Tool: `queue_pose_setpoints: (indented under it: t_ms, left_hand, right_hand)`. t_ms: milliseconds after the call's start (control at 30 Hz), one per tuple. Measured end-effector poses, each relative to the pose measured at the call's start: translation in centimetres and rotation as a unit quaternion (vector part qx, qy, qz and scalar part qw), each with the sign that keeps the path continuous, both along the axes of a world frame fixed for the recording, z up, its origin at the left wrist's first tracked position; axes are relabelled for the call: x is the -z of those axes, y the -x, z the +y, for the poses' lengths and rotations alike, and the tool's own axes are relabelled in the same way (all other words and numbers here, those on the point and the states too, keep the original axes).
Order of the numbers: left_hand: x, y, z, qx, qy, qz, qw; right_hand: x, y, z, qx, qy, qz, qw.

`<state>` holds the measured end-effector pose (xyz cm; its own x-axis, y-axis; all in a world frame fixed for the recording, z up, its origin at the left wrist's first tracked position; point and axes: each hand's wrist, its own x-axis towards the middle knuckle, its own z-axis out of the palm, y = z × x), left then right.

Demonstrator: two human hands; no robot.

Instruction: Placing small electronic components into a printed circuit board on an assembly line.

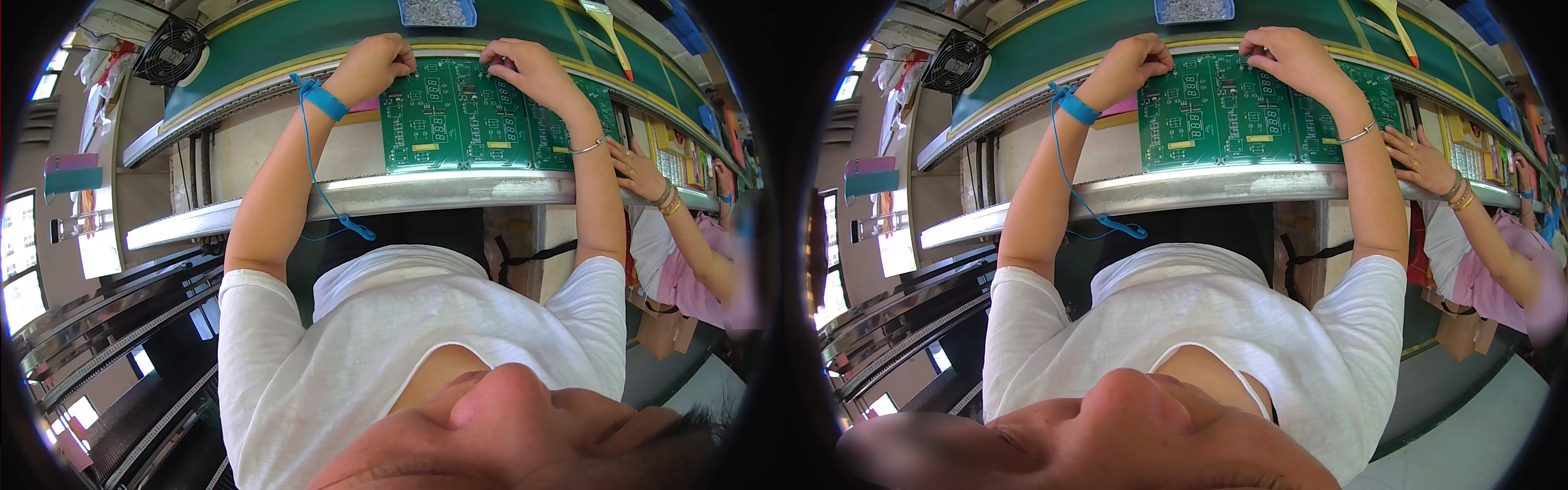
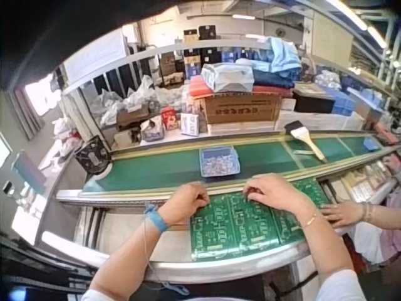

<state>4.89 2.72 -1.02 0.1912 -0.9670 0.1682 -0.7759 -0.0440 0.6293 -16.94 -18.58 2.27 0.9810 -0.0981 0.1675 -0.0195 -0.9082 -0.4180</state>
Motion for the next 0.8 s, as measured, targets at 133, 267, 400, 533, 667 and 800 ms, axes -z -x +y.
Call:
queue_pose_setpoints:
  t_ms: [133, 267, 400, 533, 667, 800]
  left_hand:
    - [0.1, 0.1, 0.0, 0.005, 0.011, -0.008, 1.000]
    - [-0.2, 0.3, 0.1, 0.013, 0.017, -0.022, 1.000]
    - [-0.2, 0.2, 0.1, 0.015, 0.027, -0.044, 0.999]
    - [-0.2, 0.0, 0.0, 0.006, 0.022, -0.031, 0.999]
    - [-0.3, -0.5, 0.3, 0.011, 0.009, 0.044, 0.999]
    - [0.1, -0.6, 0.4, -0.005, 0.060, 0.049, 0.997]
  right_hand:
    - [-0.1, 0.0, 0.1, -0.005, 0.004, -0.004, 1.000]
    - [-0.1, -0.1, 0.1, -0.001, -0.002, 0.006, 1.000]
    - [-0.5, -0.2, 0.2, 0.006, -0.028, 0.014, 0.999]
    - [-1.2, -0.1, 0.5, 0.013, -0.024, 0.018, 0.999]
    - [-1.7, -0.1, 5.3, -0.030, 0.052, -0.025, 0.998]
    - [-1.6, 0.5, 17.0, -0.190, 0.117, -0.056, 0.973]
